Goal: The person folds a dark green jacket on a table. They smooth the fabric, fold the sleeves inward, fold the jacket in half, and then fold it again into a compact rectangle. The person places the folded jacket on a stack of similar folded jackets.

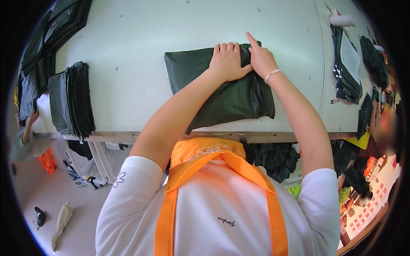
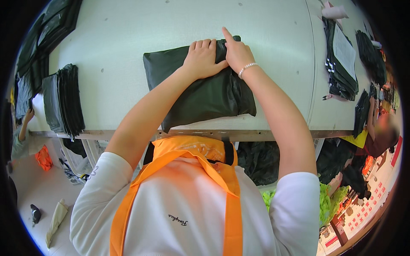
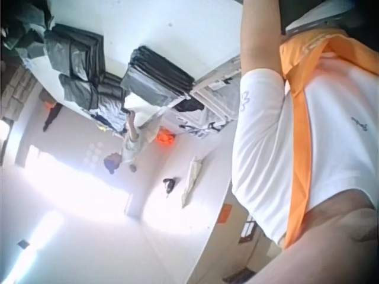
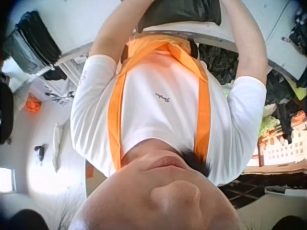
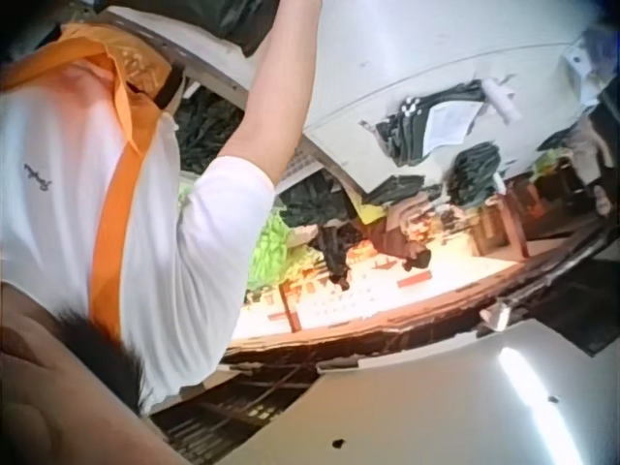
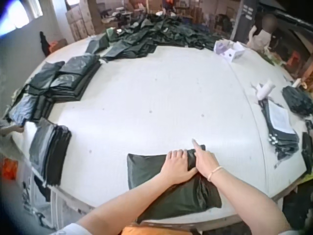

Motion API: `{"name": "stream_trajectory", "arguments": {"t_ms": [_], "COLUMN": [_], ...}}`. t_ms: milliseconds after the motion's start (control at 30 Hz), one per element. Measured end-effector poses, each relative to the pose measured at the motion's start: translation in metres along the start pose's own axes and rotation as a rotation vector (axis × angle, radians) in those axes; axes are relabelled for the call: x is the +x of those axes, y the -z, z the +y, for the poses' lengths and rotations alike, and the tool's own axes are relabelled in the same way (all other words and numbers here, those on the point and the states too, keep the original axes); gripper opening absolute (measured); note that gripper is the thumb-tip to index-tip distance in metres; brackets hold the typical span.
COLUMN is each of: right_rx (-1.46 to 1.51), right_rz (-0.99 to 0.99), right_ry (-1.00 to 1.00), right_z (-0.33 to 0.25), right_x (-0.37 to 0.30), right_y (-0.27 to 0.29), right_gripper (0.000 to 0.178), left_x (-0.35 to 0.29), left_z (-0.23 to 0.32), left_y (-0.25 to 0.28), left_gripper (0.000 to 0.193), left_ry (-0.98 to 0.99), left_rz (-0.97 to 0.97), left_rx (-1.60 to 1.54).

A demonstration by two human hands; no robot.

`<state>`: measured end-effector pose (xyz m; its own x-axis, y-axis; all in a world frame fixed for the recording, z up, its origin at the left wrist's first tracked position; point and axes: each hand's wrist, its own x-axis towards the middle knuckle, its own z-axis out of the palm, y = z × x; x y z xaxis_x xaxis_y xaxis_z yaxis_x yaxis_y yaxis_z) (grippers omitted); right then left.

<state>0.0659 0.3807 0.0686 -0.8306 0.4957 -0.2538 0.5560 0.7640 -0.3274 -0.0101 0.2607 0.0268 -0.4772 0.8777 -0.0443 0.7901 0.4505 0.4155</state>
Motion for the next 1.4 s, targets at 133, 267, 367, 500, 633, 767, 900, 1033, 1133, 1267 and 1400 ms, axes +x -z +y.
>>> {"name": "stream_trajectory", "arguments": {"t_ms": [133, 267, 367, 500, 633, 767, 900, 1033, 1133, 1267, 1400], "right_rx": [0.1, 0.058, 0.131, 0.149, 0.038, 0.328, 0.63, 0.371, 0.171, 0.074, 0.082], "right_rz": [0.034, 0.119, 0.272, 0.297, 0.213, 0.104, 0.015, 0.284, 0.409, 0.354, 0.348], "right_ry": [0.112, 0.085, 0.065, 0.091, 0.168, 0.05, -0.067, 0.069, 0.043, -0.134, -0.199], "right_z": [0.018, 0.009, 0.014, 0.021, 0.017, 0.028, 0.028, 0.043, 0.042, 0.022, 0.027], "right_x": [0.018, 0.013, 0.005, 0.004, -0.017, -0.042, -0.061, -0.089, -0.096, -0.088, -0.087], "right_y": [-0.012, -0.012, -0.021, -0.021, 0.008, 0.014, 0.017, -0.01, -0.026, -0.034, -0.035], "right_gripper": [0.027, 0.02, 0.013, 0.01, 0.011, 0.014, 0.031, 0.051, 0.058, 0.059, 0.057], "left_x": [0.032, 0.054, 0.057, 0.063, 0.063, 0.064, 0.063, 0.062, 0.061, 0.064, 0.033], "left_z": [-0.019, -0.018, -0.011, -0.008, -0.008, -0.007, -0.009, -0.011, -0.006, -0.007, 0.022], "left_y": [-0.014, -0.027, -0.015, -0.009, -0.011, -0.013, -0.013, -0.012, -0.013, -0.011, 0.018], "left_gripper": [0.052, 0.036, 0.032, 0.03, 0.03, 0.031, 0.031, 0.032, 0.034, 0.041, 0.065], "left_ry": [0.214, 0.392, 0.424, 0.528, 0.557, 0.522, 0.512, 0.498, 0.472, 0.476, 0.211], "left_rz": [-0.16, -0.068, -0.106, -0.184, -0.174, -0.148, -0.146, -0.143, -0.117, -0.13, -0.157], "left_rx": [-0.398, -0.342, -0.313, -0.333, -0.288, -0.277, -0.308, -0.326, -0.271, -0.212, 0.047]}}
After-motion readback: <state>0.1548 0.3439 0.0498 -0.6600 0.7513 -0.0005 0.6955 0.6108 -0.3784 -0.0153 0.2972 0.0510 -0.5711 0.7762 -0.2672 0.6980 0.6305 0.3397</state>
